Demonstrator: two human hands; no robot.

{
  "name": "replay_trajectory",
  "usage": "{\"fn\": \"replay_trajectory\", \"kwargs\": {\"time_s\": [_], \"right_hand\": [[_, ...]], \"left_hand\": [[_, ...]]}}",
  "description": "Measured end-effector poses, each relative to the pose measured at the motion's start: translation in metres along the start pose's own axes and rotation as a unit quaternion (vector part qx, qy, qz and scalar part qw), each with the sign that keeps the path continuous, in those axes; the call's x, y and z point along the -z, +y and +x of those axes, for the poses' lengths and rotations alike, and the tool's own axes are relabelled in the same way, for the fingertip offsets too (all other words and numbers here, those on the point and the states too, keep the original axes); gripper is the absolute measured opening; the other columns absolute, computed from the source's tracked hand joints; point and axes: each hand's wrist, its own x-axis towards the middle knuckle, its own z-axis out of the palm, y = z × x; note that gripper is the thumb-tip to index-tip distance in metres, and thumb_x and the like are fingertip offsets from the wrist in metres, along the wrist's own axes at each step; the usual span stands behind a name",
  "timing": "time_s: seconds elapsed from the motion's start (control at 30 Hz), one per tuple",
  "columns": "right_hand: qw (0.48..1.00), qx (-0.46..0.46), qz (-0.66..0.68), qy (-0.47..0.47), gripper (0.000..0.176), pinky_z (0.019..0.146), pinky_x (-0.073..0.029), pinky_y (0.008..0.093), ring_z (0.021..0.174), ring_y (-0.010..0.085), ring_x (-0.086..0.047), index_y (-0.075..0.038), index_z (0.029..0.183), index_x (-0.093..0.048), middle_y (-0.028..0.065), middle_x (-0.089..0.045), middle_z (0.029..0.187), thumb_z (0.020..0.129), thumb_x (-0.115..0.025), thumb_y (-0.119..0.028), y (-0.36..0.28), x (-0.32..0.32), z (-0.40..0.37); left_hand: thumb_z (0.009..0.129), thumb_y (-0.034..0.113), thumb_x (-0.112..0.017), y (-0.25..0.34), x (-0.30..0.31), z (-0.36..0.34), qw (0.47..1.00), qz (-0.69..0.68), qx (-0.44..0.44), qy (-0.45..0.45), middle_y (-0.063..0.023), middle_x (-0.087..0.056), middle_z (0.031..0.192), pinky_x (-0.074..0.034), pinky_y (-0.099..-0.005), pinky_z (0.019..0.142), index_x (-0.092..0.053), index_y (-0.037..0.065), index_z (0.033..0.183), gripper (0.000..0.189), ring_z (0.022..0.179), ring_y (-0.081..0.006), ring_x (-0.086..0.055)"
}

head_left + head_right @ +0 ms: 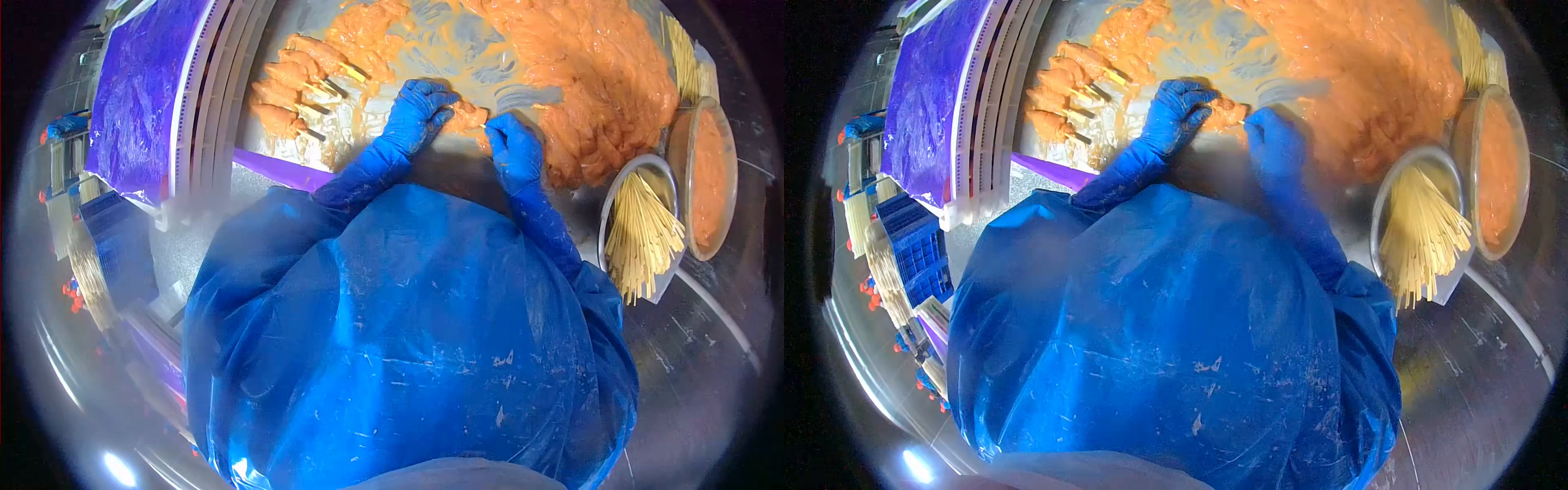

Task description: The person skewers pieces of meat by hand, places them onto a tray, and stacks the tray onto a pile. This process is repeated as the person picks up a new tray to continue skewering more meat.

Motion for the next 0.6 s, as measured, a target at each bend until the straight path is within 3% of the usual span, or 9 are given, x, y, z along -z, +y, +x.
{"fn": "replay_trajectory", "kwargs": {"time_s": [0.07,0.2,0.6], "right_hand": [[0.999,0.025,-0.011,0.029,0.010,0.067,-0.050,0.0341,0.069,0.0207,-0.063,-0.005,0.092,-0.066,0.0125,-0.066,0.077,0.087,-0.067,-0.014,0.002,0.000,0.001],[0.999,0.027,0.011,0.032,0.010,0.067,-0.050,0.0336,0.069,0.0214,-0.064,-0.005,0.092,-0.065,0.0132,-0.066,0.079,0.087,-0.067,-0.014,0.005,0.006,-0.005],[0.997,0.055,-0.048,0.018,0.009,0.066,-0.049,0.0362,0.071,0.0269,-0.064,-0.004,0.092,-0.064,0.0162,-0.065,0.080,0.087,-0.066,-0.011,-0.006,0.011,0.000]], "left_hand": [[0.080,0.015,-0.071,0.003,0.004,0.003,1.000,-0.011,0.010,0.019,-0.0129,-0.065,0.114,-0.042,-0.0399,0.100,-0.070,0.011,0.112,0.033,0.111,-0.0305,-0.056],[0.080,0.008,-0.068,0.002,0.012,0.004,0.994,-0.081,0.019,0.077,-0.0147,-0.067,0.103,-0.048,-0.0399,0.090,-0.073,0.010,0.103,0.023,0.098,-0.0324,-0.061],[0.079,0.006,-0.068,-0.004,0.006,-0.001,0.997,-0.030,0.027,0.060,-0.0136,-0.066,0.103,-0.045,-0.0411,0.092,-0.073,0.011,0.101,0.023,0.101,-0.0325,-0.059]]}}
